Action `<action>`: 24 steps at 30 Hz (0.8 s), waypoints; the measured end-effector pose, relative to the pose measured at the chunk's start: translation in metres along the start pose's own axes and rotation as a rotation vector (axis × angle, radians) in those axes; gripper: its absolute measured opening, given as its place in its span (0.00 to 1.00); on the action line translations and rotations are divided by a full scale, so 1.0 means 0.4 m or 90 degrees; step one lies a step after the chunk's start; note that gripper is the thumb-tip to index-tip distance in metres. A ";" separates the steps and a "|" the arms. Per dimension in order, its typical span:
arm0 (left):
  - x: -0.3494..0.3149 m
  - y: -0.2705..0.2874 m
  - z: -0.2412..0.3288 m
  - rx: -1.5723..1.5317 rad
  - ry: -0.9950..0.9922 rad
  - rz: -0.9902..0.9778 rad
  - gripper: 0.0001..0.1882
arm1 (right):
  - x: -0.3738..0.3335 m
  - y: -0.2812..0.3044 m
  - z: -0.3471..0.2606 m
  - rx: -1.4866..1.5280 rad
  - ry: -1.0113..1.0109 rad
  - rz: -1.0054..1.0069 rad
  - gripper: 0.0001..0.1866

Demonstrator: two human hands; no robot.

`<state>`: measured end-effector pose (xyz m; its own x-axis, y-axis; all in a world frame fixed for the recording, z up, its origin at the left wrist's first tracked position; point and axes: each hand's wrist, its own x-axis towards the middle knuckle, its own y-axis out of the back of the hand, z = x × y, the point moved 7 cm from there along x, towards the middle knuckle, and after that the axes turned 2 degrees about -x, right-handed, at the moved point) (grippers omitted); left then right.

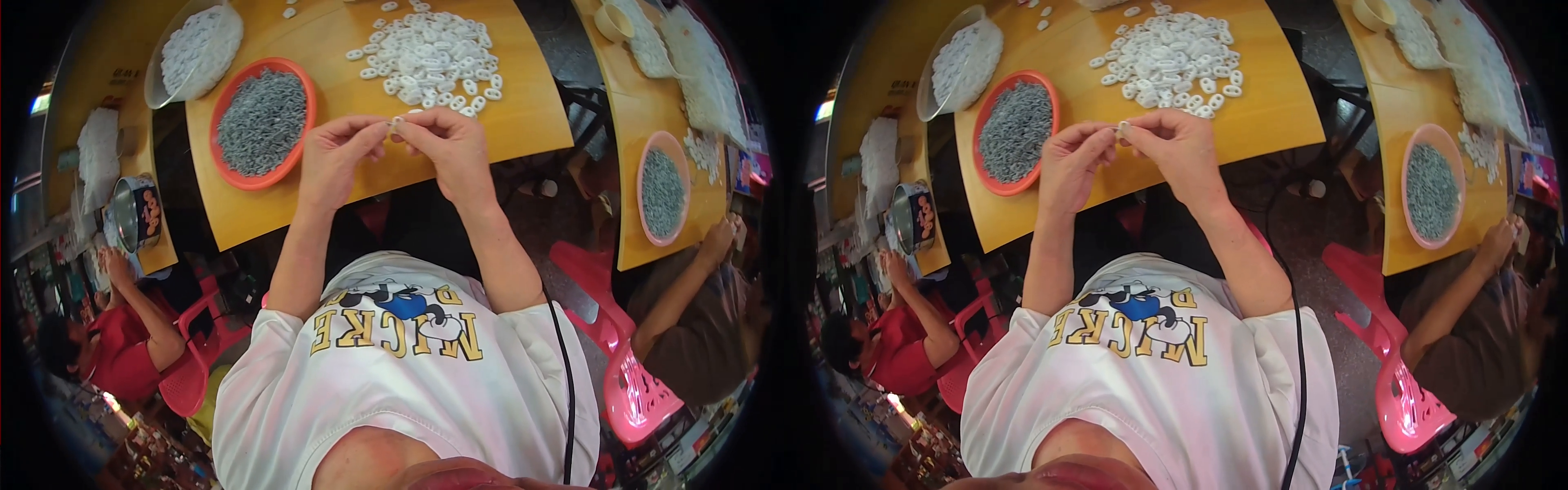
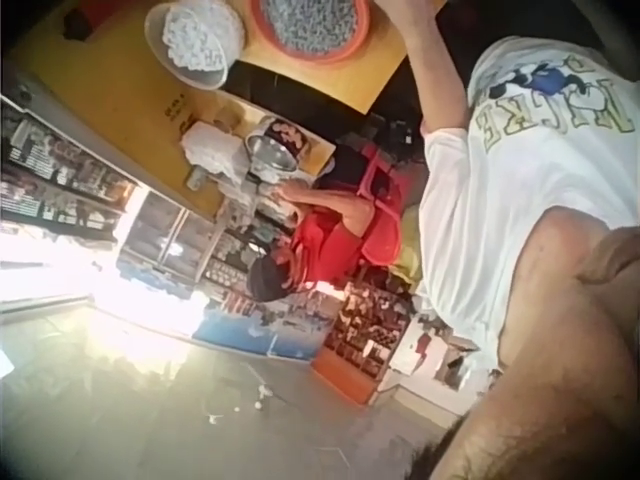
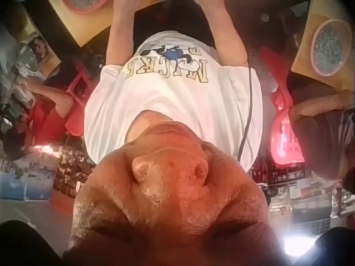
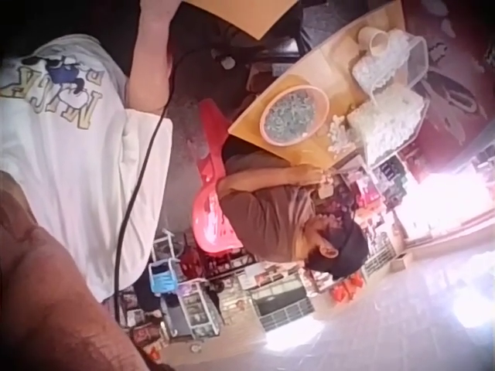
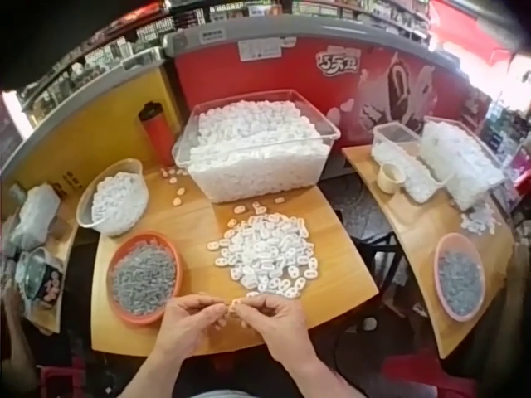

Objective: Assembling small grey components into white plastic oval pieces by hand at a workbench.

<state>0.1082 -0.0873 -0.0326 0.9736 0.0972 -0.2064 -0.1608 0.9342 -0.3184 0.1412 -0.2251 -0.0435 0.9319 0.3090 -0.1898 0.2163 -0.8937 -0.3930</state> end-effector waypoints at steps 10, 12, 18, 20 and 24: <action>0.000 0.009 -0.005 0.033 0.008 -0.011 0.06 | -0.010 -0.012 -0.005 -0.078 0.025 -0.022 0.05; 0.000 0.012 -0.006 0.059 0.018 -0.022 0.06 | -0.016 -0.016 -0.013 -0.093 0.032 -0.016 0.05; 0.004 0.014 -0.005 0.080 0.026 -0.033 0.06 | -0.021 -0.020 -0.024 -0.160 0.048 -0.003 0.05; 0.005 0.010 -0.005 0.092 0.027 -0.047 0.07 | -0.022 -0.017 -0.016 -0.187 0.049 0.007 0.05; 0.009 0.011 -0.010 0.116 0.034 -0.044 0.07 | -0.021 -0.017 -0.020 -0.207 0.065 0.015 0.05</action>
<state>0.1104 -0.0843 -0.0383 0.9707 0.0170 -0.2399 -0.0573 0.9852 -0.1617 0.1342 -0.2241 -0.0322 0.9587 0.2671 -0.0978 0.2600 -0.9623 -0.0795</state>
